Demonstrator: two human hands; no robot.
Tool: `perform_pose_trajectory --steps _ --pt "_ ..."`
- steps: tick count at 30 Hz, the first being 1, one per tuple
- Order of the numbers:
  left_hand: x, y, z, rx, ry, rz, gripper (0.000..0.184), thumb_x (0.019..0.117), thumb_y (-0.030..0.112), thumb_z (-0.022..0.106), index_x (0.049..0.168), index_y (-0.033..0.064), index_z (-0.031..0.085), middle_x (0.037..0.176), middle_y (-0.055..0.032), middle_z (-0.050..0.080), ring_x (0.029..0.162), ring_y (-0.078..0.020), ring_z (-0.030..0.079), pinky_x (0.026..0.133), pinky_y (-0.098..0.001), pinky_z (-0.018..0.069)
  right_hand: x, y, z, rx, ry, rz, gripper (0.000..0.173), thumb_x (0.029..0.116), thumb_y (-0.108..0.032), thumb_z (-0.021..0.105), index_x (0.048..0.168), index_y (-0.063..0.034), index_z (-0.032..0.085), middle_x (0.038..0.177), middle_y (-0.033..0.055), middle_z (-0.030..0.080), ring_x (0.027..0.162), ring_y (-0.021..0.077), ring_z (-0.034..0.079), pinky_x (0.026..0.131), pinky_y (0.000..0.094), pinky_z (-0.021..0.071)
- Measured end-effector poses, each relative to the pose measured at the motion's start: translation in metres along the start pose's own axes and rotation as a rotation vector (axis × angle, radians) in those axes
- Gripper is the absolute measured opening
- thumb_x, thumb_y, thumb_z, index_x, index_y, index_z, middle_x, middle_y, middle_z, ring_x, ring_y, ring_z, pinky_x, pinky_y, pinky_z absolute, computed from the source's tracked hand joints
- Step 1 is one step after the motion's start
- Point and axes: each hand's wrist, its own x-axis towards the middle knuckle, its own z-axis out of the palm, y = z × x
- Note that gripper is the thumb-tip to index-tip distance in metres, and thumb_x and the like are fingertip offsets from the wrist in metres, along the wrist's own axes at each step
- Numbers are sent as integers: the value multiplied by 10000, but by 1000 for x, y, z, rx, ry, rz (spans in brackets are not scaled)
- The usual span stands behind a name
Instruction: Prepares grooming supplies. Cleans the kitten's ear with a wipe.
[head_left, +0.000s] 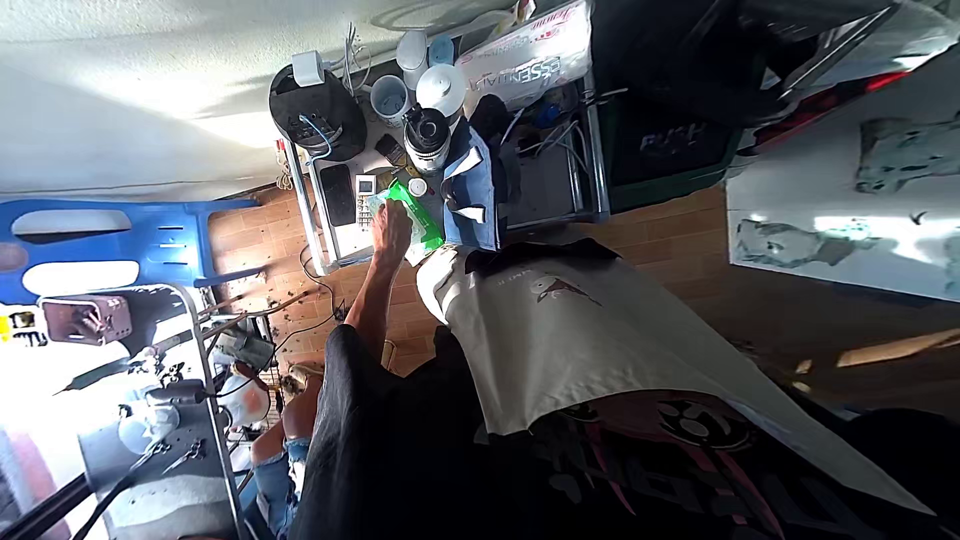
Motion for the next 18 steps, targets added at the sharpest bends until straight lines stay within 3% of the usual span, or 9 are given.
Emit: perform_pose_trajectory --steps 3,5,7,10,12,13,15,18 --pt "-4 -12 -30 -116 78 0 261 938 213 657 1000 -39 689 1062 -224 689 1026 -400 678 874 -584 540 26 33 16 -29 83 -127 343 1073 -229 480 1225 -6 692 1191 218 708 1116 332 679 983 537 507" --pt "-12 -19 -46 -209 114 -9 247 908 230 681 952 -12 707 972 -202 709 965 -387 689 850 -598 534 16 5 -4 -32 -121 54 372 1107 -239 445 1394 -60 599 1403 184 613 1326 316 564 1129 537 397" --pt "-25 -25 -69 -318 160 -28 216 886 245 707 949 40 730 905 -153 721 907 -342 695 828 -594 533 23 18 5 50 35 -37 341 1067 -241 524 1312 -47 661 1291 240 664 1233 383 620 1065 598 438" --pt "-60 -32 -115 -489 154 21 190 941 258 698 1027 95 744 882 -84 722 806 -235 686 759 -508 556 34 33 -2 113 94 -145 347 1062 -232 530 1322 -33 645 1283 261 655 1201 407 626 1050 598 451" --pt "-88 -34 -140 -655 145 210 167 976 232 655 1025 83 711 831 -46 679 690 -150 623 636 -367 529 30 31 -12 73 164 -190 362 1093 -235 483 1322 1 634 1277 277 653 1191 438 630 1047 620 450" --pt "-99 -32 -152 -756 121 343 150 966 226 639 1005 91 691 831 -5 669 695 -94 620 639 -292 544 21 24 -18 52 225 -207 367 1099 -232 467 1308 17 636 1256 293 657 1174 462 635 1032 643 454" --pt "-110 -12 -169 -920 64 622 159 940 277 657 972 124 692 870 57 687 771 -51 649 711 -260 578 -13 -4 -39 87 334 -304 358 1092 -192 486 1293 71 621 1237 333 640 1163 500 625 1018 668 462" --pt "-118 60 -182 -994 -75 951 194 949 387 689 967 195 711 935 110 695 859 -10 648 753 -218 555 -82 -61 -67 306 421 -633 345 1014 -180 630 1265 57 635 1209 249 678 1097 365 686 974 537 560"
